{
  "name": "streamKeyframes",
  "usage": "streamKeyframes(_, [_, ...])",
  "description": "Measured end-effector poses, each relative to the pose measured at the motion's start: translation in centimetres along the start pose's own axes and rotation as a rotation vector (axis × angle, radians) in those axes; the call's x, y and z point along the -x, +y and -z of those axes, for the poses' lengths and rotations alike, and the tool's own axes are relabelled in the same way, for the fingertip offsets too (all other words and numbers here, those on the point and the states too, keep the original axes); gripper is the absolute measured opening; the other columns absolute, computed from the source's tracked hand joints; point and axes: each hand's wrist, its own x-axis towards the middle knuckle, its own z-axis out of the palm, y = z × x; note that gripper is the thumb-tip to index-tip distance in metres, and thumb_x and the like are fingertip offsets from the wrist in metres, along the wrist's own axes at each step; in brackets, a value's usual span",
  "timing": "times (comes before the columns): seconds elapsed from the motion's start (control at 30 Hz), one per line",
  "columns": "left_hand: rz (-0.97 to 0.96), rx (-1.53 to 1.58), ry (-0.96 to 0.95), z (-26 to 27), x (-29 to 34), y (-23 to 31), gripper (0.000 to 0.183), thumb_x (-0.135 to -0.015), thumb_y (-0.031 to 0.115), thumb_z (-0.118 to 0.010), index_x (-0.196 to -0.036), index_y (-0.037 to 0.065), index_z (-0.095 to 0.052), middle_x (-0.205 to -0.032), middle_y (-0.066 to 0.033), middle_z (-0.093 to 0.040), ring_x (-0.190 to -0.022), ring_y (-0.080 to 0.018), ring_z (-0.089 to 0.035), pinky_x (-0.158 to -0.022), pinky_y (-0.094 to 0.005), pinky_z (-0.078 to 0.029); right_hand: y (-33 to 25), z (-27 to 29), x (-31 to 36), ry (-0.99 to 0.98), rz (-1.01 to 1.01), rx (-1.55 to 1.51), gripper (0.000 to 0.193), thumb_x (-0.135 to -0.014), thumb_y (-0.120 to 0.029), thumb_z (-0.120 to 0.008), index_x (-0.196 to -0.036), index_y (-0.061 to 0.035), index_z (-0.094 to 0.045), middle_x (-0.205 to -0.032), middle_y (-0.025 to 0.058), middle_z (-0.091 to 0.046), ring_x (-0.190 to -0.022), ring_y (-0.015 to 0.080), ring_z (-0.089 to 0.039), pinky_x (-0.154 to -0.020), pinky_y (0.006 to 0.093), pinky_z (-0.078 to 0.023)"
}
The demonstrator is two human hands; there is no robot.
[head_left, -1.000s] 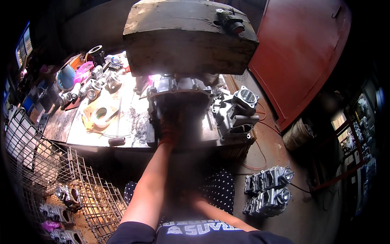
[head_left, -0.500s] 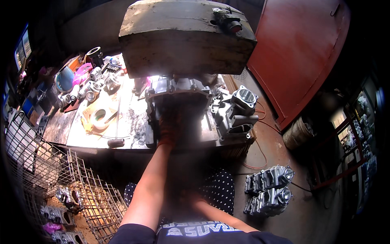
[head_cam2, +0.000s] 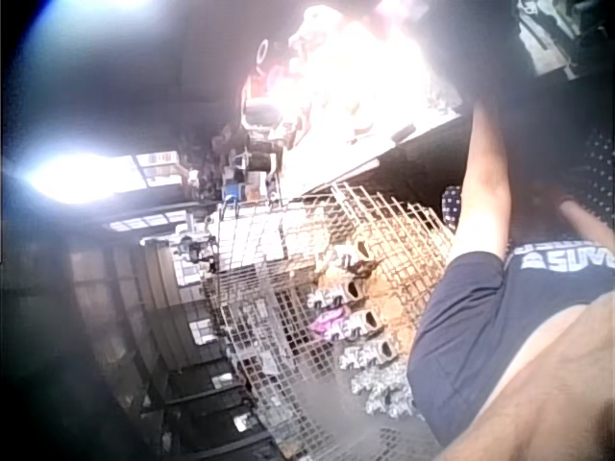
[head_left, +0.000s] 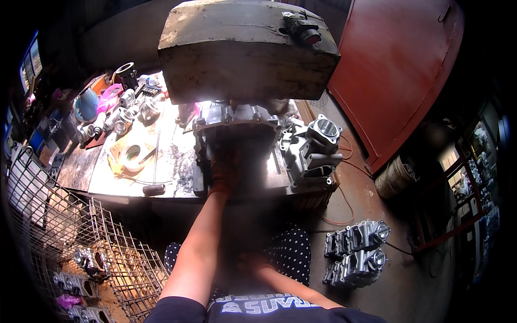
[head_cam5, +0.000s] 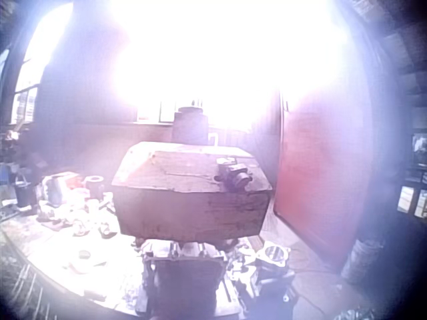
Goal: The person cleans industrial metal castings by hand using a piece of foam or cloth to wipe the internal and external surfaces, then places them into a large wire bin.
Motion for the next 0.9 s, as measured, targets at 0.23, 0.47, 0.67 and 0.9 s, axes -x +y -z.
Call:
streamKeyframes(0.23, [0.3, -0.2, -0.151, -14.9, 1.2, -4.0, 0.048, -0.089, 0.021, -0.043, -0.134, 0.006, -0.039, -0.13, -0.0162, -0.045, -0.123, -0.0327, -0.04, -0.1, -0.046, -0.034, -3.5, 12.3, 5.0, 0.046, 0.473, -0.779, 0.035, -0.083, -0.011, -0.057, -0.117, 0.0008, -0.056, -0.111, 0.0151, -0.06, -0.101, 0.0197, -0.058, -0.086, 0.0319, -0.047])
streamKeyframes(0.47, [0.228, 0.457, -0.012, 0.7, -1.5, 0.0, 0.05, -0.089, 0.015, -0.04, -0.137, 0.003, -0.034, -0.137, -0.0203, -0.037, -0.127, -0.0341, -0.036, -0.103, -0.0453, -0.032, -14.7, 40.9, 17.4, 1.098, 1.189, -0.326, 0.023, -0.085, -0.012, -0.058, -0.104, 0.0004, -0.062, -0.1, 0.0117, -0.065, -0.097, 0.0225, -0.06, -0.087, 0.0314, -0.046])
streamKeyframes(0.67, [0.258, 0.597, -0.014, 3.3, -1.5, -0.7, 0.047, -0.09, 0.018, -0.04, -0.135, 0.003, -0.037, -0.135, -0.0187, -0.04, -0.126, -0.0336, -0.037, -0.104, -0.0445, -0.031, -23.0, 60.4, 9.5, 1.386, 0.718, 0.488, 0.03, -0.086, -0.021, -0.058, -0.113, -0.0072, -0.06, -0.095, 0.0098, -0.065, -0.092, 0.0152, -0.062, -0.08, 0.0256, -0.049])
streamKeyframes(0.9, [0.339, 0.76, -0.03, 4.2, -0.7, -1.5, 0.041, -0.089, 0.021, -0.042, -0.127, 0.004, -0.043, -0.126, -0.0162, -0.045, -0.121, -0.0319, -0.041, -0.102, -0.043, -0.032, -30.0, 69.9, -0.6, 1.268, 0.352, 0.748, 0.068, -0.079, -0.056, -0.052, -0.131, -0.0119, -0.048, -0.132, 0.0094, -0.05, -0.121, 0.0247, -0.047, -0.102, 0.0328, -0.036])
